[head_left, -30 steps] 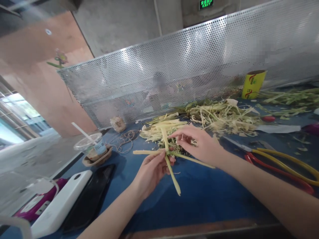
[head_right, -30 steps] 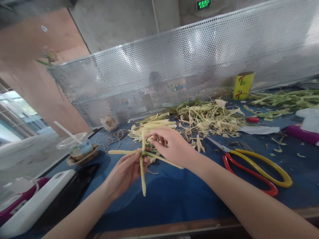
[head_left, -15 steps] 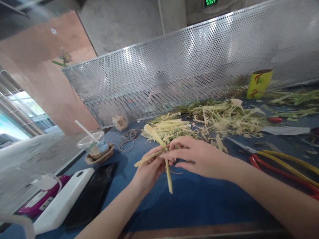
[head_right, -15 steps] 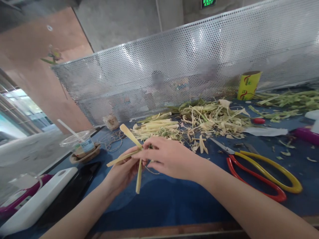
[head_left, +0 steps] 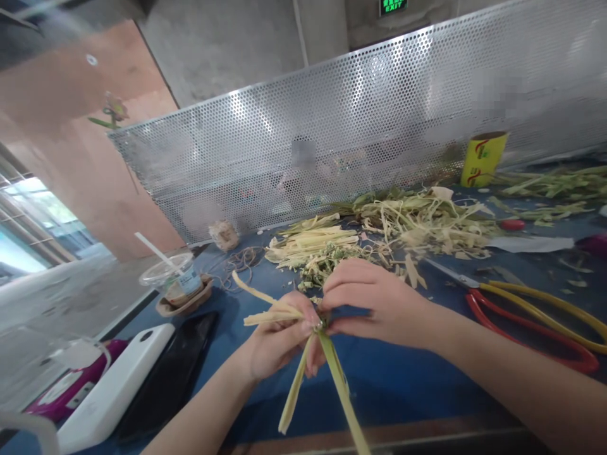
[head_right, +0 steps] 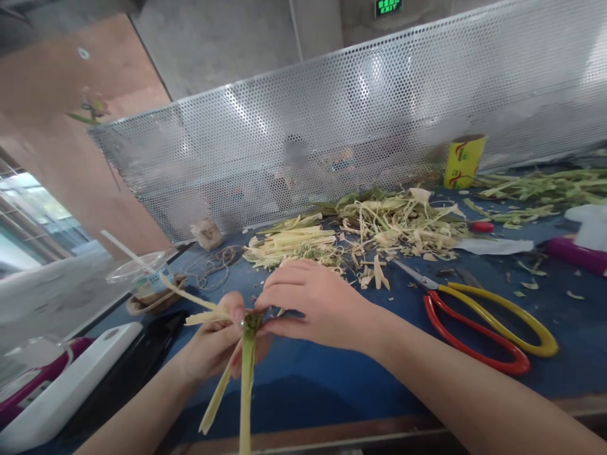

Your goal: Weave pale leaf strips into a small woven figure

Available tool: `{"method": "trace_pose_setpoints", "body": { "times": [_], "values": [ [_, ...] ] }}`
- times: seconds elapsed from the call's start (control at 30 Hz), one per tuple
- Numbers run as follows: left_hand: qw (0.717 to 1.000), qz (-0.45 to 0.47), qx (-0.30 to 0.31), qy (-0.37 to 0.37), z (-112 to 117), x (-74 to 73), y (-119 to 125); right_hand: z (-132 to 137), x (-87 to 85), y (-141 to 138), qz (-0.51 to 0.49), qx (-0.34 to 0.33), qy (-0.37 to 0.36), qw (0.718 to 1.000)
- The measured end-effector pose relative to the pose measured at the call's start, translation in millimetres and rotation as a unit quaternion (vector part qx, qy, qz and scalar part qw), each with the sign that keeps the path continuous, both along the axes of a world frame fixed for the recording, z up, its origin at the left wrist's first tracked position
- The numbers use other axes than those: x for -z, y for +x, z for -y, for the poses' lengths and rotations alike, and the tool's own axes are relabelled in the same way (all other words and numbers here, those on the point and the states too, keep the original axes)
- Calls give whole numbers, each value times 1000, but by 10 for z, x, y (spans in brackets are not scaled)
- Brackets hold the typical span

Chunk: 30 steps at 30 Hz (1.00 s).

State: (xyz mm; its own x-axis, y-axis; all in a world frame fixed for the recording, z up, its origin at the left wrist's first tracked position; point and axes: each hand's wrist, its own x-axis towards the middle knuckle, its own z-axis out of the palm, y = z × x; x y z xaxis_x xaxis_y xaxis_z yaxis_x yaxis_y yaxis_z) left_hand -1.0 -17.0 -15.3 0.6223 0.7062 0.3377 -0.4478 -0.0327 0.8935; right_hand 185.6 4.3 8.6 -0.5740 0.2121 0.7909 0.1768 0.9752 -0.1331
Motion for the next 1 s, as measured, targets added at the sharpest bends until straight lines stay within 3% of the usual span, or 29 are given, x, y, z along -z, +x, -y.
{"method": "trace_pose_setpoints", "body": {
  "times": [0.07,0.17,0.53,0.67,0.8,1.0],
  "values": [
    [999,-22,33,7,-27,8,-26,8,-6,4,8,9,41,999],
    [996,-72,43,-2,-71,24,-74,22,-4,2,32,15,40,999],
    [998,-14,-66,18,-62,26,2,-18,93,-68,4,18,-73,997],
    [986,-14,-161,-50,-85,-43,59,-78,134,-46,8,104,-92,990],
    [964,-19,-242,-109,-107,-107,86,-117,189,-45,-48,200,-16,979],
    [944,-43,-298,-133,-135,-57,101,-76,212,-77,43,161,142,976]
  ]
}}
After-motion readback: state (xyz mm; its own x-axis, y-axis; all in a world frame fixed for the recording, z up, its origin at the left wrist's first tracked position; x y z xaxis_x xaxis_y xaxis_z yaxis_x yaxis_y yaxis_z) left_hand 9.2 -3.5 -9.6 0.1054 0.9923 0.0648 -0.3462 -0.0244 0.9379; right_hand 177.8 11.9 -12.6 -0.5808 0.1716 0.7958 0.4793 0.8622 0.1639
